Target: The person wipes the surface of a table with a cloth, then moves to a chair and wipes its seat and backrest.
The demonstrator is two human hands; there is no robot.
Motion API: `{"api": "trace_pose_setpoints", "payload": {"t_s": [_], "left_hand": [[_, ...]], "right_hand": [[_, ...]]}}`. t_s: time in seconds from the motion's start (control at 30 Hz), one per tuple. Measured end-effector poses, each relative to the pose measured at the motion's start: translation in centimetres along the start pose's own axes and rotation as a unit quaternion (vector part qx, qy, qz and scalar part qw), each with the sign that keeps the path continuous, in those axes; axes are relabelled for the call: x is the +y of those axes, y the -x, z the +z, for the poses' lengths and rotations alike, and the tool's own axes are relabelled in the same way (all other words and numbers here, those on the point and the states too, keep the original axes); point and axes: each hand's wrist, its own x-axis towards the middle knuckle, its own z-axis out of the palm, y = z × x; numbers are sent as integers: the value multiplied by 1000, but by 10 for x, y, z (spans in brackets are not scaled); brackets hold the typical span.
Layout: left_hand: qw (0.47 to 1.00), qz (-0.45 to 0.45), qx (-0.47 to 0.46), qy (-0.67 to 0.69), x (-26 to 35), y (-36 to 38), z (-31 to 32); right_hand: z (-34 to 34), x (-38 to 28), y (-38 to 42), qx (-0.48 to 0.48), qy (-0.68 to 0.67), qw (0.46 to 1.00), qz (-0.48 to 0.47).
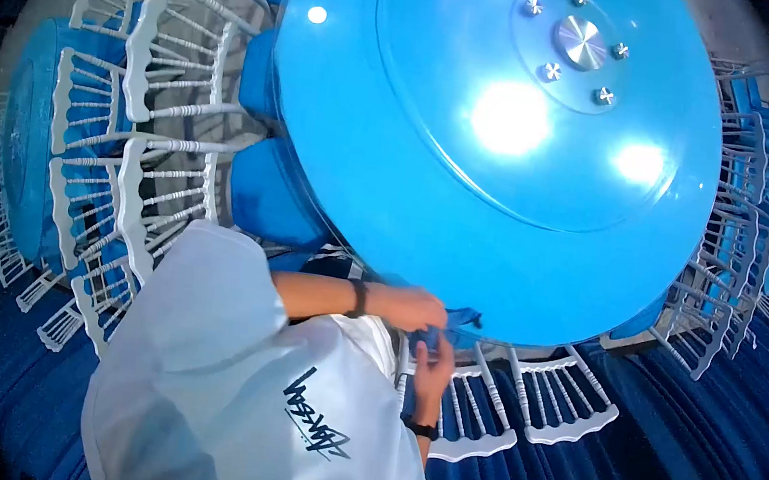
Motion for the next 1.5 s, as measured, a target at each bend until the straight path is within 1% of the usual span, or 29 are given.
{"api": "trace_pose_setpoints", "payload": {"t_s": [0.03, 0.07, 0.1, 0.13, 0.23, 0.3, 0.33, 0.37, 0.4, 0.43, 0.5, 0.53, 0.57, 0.6, 0.63, 0.67, 0.7, 0.77, 0.8, 0.9, 1.0, 1.1, 1.2, 1.3, 1.4, 1.5], "left_hand": [[999, -12, 33, 3, 2, 20, -14], [998, -23, 64, 4, 6, 35, -31], [996, -27, 83, -24, 13, 46, -47], [993, -31, 99, -52, 26, 56, -61], [980, -37, 152, -127, 52, 75, -77], [971, -31, 180, -152, 76, 79, -85], [965, -20, 174, -197, 87, 79, -87], [960, -12, 180, -214, 98, 79, -88], [956, -6, 186, -228, 116, 78, -88], [952, -3, 192, -239, 133, 78, -85], [940, 7, 237, -245, 159, 79, -77], [931, 9, 262, -255, 168, 79, -73], [920, 14, 289, -263, 174, 76, -71], [914, -16, 285, -287, 173, 77, -69], [906, -17, 297, -300, 176, 79, -67], [899, -19, 309, -311, 178, 83, -64], [893, -24, 318, -319, 179, 87, -59], [906, -99, 278, -302, 186, 99, -47], [910, -139, 258, -295, 189, 105, -41], [900, -159, 240, -326, 196, 123, -18], [897, -247, 206, -302, 191, 140, 6], [882, -275, 210, -318, 198, 148, 22], [879, -241, 223, -345, 192, 148, 23], [900, -207, 192, -333, 187, 146, 17], [920, -241, 182, -251, 164, 144, 23], [918, -334, 80, -200, 147, 143, 23]], "right_hand": [[7, -27, 2, -50, -19, 998, 39], [20, -35, 2, -65, -23, 998, 5], [32, -42, 1, -75, -28, 996, -29], [28, -82, -4, -137, -76, 987, -18], [35, -105, -15, -88, -75, 988, -105], [29, -126, -26, -37, -125, 984, -119], [21, -143, -28, -9, -161, 979, -127], [15, -155, -29, 18, -197, 971, -134], [9, -161, -30, 21, -170, 971, -164], [7, -154, -34, -22, -141, 973, -181], [5, -132, -44, -111, -73, 969, -210], [-3, -145, -37, -137, -23, 974, -179], [-2, -142, -33, -113, -37, 970, -212], [1, -131, -31, -88, -48, 964, -246], [1, -121, -31, -66, -58, 956, -279], [-4, -117, -29, -30, -16, 959, -282], [-10, -111, -30, -15, -32, 957, -287], [-19, -104, -16, 8, -71, 956, -284], [-25, -105, -9, 3, -86, 956, -279], [-23, -90, 2, -2, -104, 949, -296], [-14, -80, 11, 3, -88, 945, -315], [-17, -89, 20, -65, -136, 937, -314], [-36, -102, 30, -122, -77, 961, -236], [-36, -97, 30, -102, -66, 963, -242], [-34, -100, 34, -100, -119, 956, -247], [-37, -94, 33, -172, 5, 972, -159]]}}
